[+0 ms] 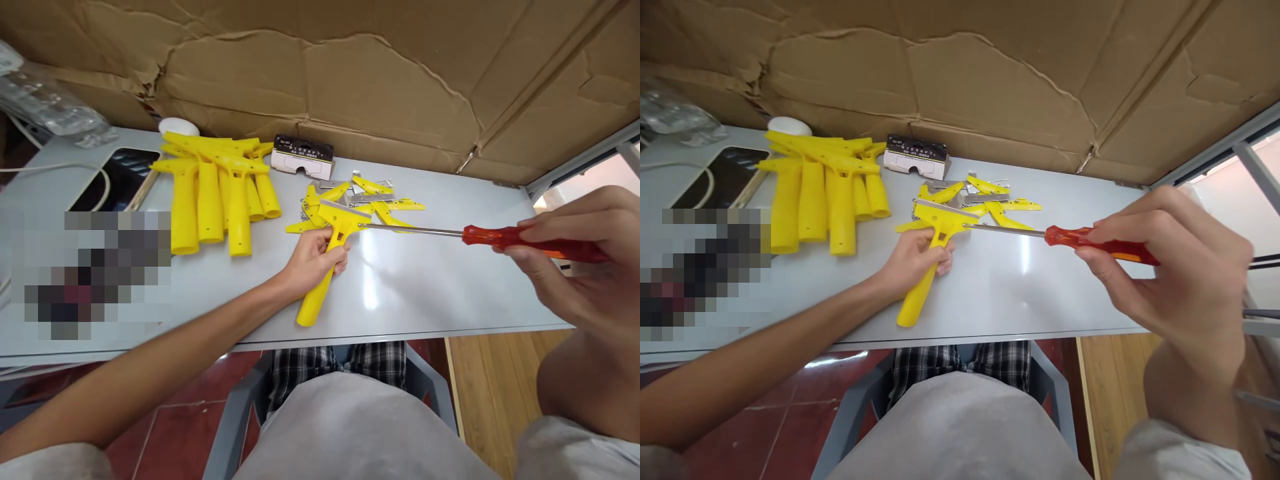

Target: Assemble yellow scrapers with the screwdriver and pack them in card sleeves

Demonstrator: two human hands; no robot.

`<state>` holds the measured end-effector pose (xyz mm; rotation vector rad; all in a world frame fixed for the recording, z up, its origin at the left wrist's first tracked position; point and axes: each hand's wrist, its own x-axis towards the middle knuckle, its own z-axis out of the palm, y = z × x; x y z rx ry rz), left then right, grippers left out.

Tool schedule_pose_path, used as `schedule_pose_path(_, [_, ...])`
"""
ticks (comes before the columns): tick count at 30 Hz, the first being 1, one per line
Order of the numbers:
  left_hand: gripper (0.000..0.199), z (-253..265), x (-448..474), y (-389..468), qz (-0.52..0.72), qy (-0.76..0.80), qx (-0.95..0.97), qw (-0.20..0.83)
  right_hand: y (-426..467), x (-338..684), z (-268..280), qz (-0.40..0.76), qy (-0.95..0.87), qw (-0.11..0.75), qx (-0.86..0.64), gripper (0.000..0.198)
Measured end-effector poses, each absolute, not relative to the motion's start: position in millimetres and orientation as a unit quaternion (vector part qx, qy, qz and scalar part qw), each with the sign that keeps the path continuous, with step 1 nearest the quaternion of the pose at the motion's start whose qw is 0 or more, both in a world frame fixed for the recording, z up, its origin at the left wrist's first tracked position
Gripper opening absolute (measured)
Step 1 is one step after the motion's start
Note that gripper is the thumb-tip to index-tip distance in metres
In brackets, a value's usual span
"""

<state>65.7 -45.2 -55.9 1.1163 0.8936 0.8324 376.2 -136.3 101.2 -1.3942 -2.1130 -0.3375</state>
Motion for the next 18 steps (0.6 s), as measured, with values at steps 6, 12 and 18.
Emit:
schedule_pose_path(6, [0.015,-57.3,65.9,-43.7,0.373,0.404,0.488,0.678,-137.1,385.2,101.0,-0.060,-0.843,0.245,-0.475,0.027])
schedule_pose_path(12, [0.013,-57.2,68.8,-46.0,0.381,0.388,0.509,0.667,-141.5,382.8,100.4,-0.126,-0.817,0.241,-0.508,0.012])
schedule_pose_path(18, [0.010,-57.0,68.6,-45.7,0.387,0.382,0.510,0.666,-141.1,413.3,103.2,-0.078,-0.825,0.174,-0.531,0.034])
